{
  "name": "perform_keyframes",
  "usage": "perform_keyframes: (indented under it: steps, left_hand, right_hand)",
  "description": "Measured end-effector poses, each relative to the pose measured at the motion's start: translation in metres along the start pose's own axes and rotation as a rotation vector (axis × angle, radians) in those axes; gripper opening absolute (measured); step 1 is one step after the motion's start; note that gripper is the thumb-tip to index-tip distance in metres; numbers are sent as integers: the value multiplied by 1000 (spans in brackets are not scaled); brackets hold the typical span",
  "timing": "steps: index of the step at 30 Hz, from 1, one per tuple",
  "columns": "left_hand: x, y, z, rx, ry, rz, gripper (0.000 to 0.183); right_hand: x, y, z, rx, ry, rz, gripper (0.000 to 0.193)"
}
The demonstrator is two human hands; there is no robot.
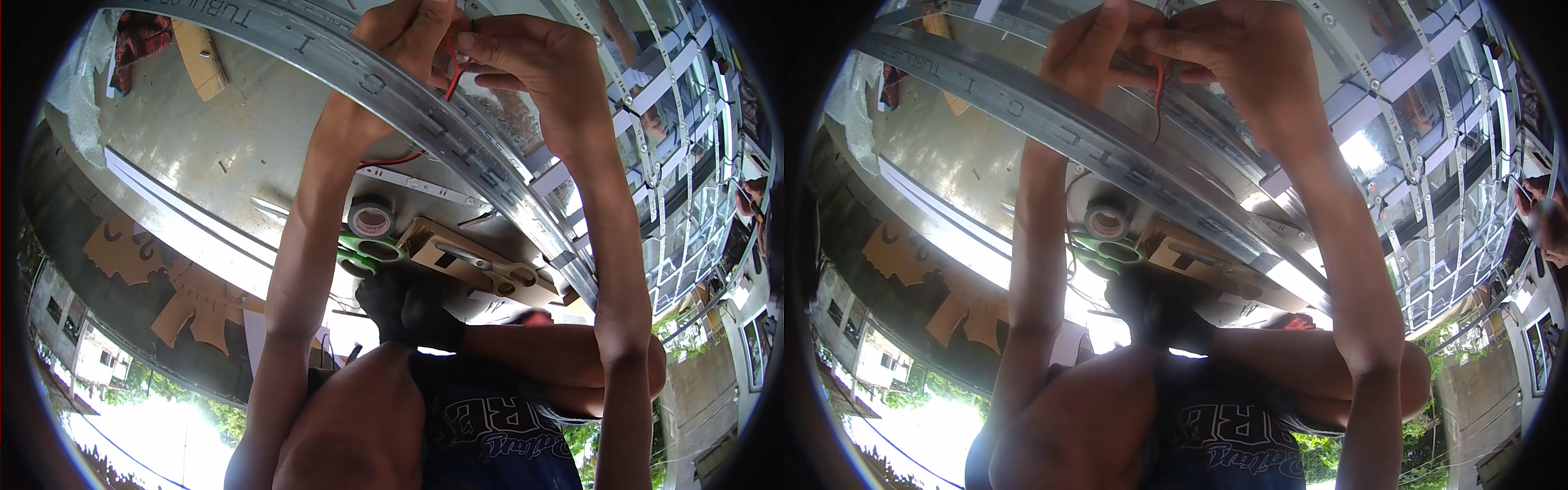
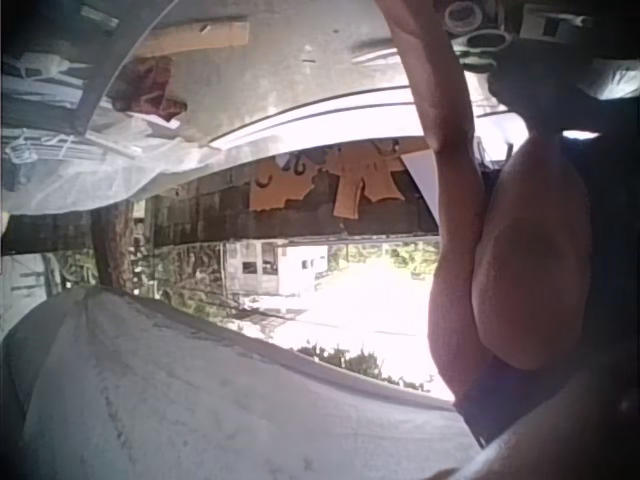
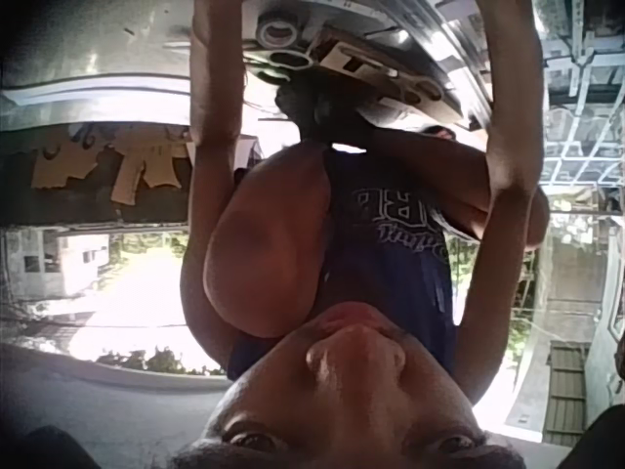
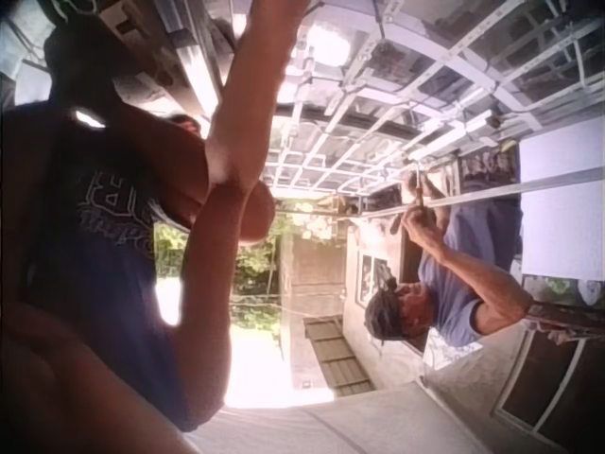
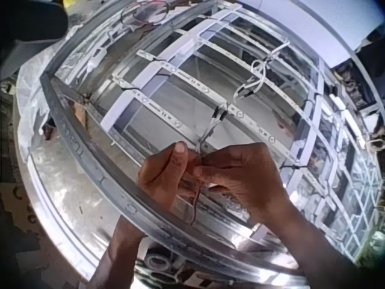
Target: The person applies electrical tape to LED strips and connects wires to the strips inside a large metal frame, using scissors and tape.
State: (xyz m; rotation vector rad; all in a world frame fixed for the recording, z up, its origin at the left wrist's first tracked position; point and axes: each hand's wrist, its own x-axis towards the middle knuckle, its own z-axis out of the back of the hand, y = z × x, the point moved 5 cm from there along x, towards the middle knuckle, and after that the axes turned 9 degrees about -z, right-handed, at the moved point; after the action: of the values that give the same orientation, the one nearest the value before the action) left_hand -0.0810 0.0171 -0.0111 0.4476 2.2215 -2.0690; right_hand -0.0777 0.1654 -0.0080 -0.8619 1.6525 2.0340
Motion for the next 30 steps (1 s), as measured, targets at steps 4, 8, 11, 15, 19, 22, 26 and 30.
perform_keyframes:
  steps: [4,8,11,15,19,22,26,30]
  left_hand:
    - [1,3,2,-38,8,33,39]
    - [4,16,3,-131,20,1,28]
    - [2,20,4,-80,-51,-98,21]
    - [2,25,4,-74,-88,-106,17]
    - [3,32,5,-61,-103,-125,12]
    - [4,36,7,-63,-112,-202,11]
    - [3,39,6,-58,-131,-223,11]
    - [1,36,4,-2,-183,-163,11]
  right_hand:
    - [6,-5,3,64,-14,21,29]
    - [7,-11,3,216,15,-67,27]
    - [7,-14,1,265,61,-98,26]
    - [5,-15,-3,374,147,-115,25]
    - [4,-18,-8,495,171,-158,24]
    - [3,-17,-11,500,139,-135,24]
    - [0,-10,-12,351,35,-70,25]
    - [-4,-3,-11,251,24,-65,27]
